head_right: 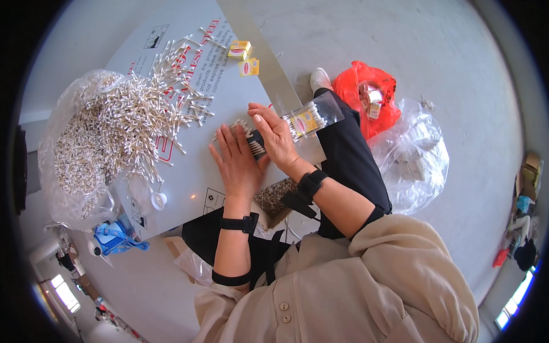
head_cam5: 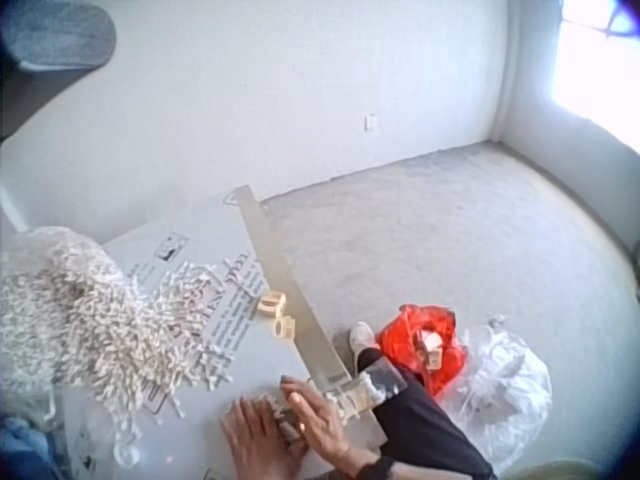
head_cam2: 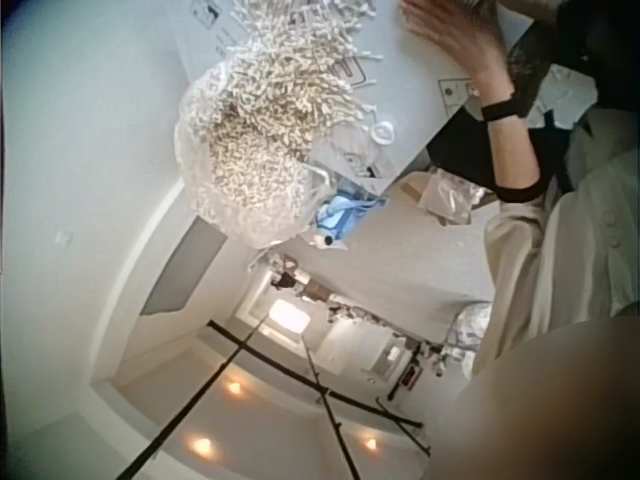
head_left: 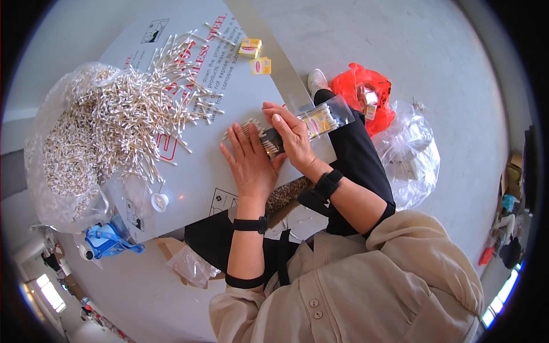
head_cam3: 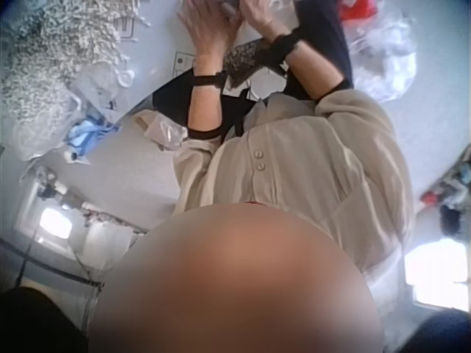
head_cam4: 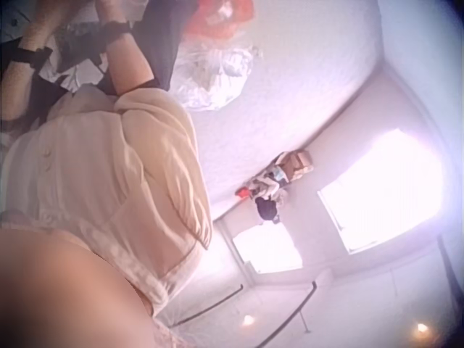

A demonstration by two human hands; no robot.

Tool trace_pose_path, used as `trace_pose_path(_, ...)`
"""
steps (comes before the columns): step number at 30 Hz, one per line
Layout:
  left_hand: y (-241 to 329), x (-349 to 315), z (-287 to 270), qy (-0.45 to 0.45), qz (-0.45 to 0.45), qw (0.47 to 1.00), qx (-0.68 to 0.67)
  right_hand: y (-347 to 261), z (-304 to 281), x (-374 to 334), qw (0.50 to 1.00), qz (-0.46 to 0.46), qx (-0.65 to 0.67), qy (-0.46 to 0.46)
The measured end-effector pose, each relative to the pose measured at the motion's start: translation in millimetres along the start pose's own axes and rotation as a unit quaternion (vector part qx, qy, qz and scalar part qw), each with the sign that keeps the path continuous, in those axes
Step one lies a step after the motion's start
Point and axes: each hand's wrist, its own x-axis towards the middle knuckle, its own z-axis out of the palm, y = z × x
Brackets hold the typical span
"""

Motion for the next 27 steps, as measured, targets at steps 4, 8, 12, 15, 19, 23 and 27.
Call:
trace_pose_path(4, -2, -1, 4, 0.006, -0.001, 1.000, -0.009, 2, 1, 1, 1.000, 0.005, 0.005, 0.004)
trace_pose_path(8, -19, 0, 4, 0.104, -0.008, 0.977, -0.184, 4, -2, 3, 0.999, 0.004, 0.045, 0.008)
trace_pose_path(12, -43, -5, -4, 0.176, -0.043, 0.957, -0.226, -1, -5, 1, 0.990, -0.055, -0.131, -0.017)
trace_pose_path(15, -45, -3, -6, 0.196, -0.034, 0.956, -0.216, -8, -5, 2, 0.948, -0.102, -0.295, -0.056)
trace_pose_path(19, -44, 1, -5, 0.184, -0.048, 0.958, -0.214, -14, -1, 6, 0.880, -0.175, -0.430, -0.099)
trace_pose_path(23, -47, 6, 2, 0.199, -0.040, 0.957, -0.205, -11, -1, 7, 0.850, -0.184, -0.479, -0.118)
trace_pose_path(27, -48, 7, 5, 0.204, -0.047, 0.955, -0.208, -9, -7, 6, 0.828, -0.239, -0.484, -0.151)
